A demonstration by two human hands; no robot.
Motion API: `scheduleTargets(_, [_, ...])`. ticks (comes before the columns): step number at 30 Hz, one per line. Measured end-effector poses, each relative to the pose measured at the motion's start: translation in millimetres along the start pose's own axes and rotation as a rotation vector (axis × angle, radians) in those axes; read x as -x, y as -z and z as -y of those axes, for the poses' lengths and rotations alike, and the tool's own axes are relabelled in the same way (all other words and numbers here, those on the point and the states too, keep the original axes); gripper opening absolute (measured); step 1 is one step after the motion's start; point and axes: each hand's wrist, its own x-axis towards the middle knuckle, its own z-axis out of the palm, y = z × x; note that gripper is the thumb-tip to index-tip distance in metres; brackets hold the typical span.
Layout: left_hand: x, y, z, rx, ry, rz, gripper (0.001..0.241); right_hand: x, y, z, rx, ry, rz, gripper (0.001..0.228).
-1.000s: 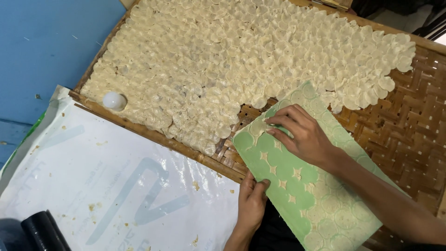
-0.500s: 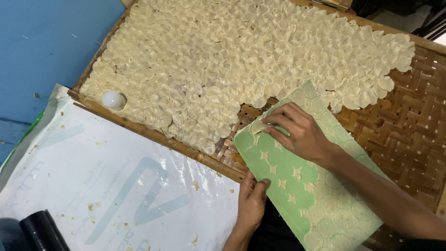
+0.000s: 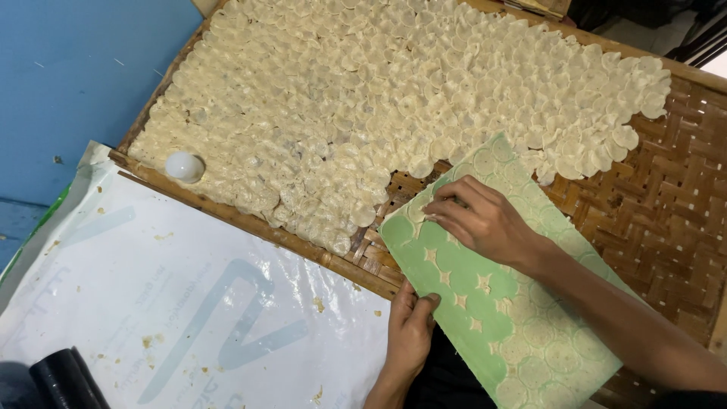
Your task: Organizing small snack pieces into a patterned stencil sheet for production.
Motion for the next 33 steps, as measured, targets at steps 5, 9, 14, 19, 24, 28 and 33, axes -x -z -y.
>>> scheduleTargets(5, [1,1,0,-0.032,0.007,-0.021,0.04,1,-5,-1,-0.115,-0.097,0.003,0.015])
scheduleTargets(9, [1,-1,-2,-0.014,0.0,-0.001,0.045,-2,-1,3,-0.221,-0.263,-0.024,0.01])
scheduleTargets(14, [1,-1,-2,0.028,0.003,0.013,0.044,-5,5,3,-0.336,-0.363,-0.042,0.009])
scheduleTargets(19, [0,-1,-2,0.036,0.018,0.002,0.044,-6,6,1,-0.343,-0.436,-0.022,0.012])
scheduleTargets(24, [-1,2,2,0.058,0.019,0.0,0.045,-11,29,13,-0.448,-0.543,-0.036,0.014])
scheduleTargets(28, [-1,0,-1,0.051,0.008,0.012,0.046,0,49,4,-0.648,-0.665,-0.065,0.019])
scheduleTargets(33, [-3,11,8,0.05,0.027,-0.024,0.041,30,76,-20,-0.592,-0.966,-0.07,0.019])
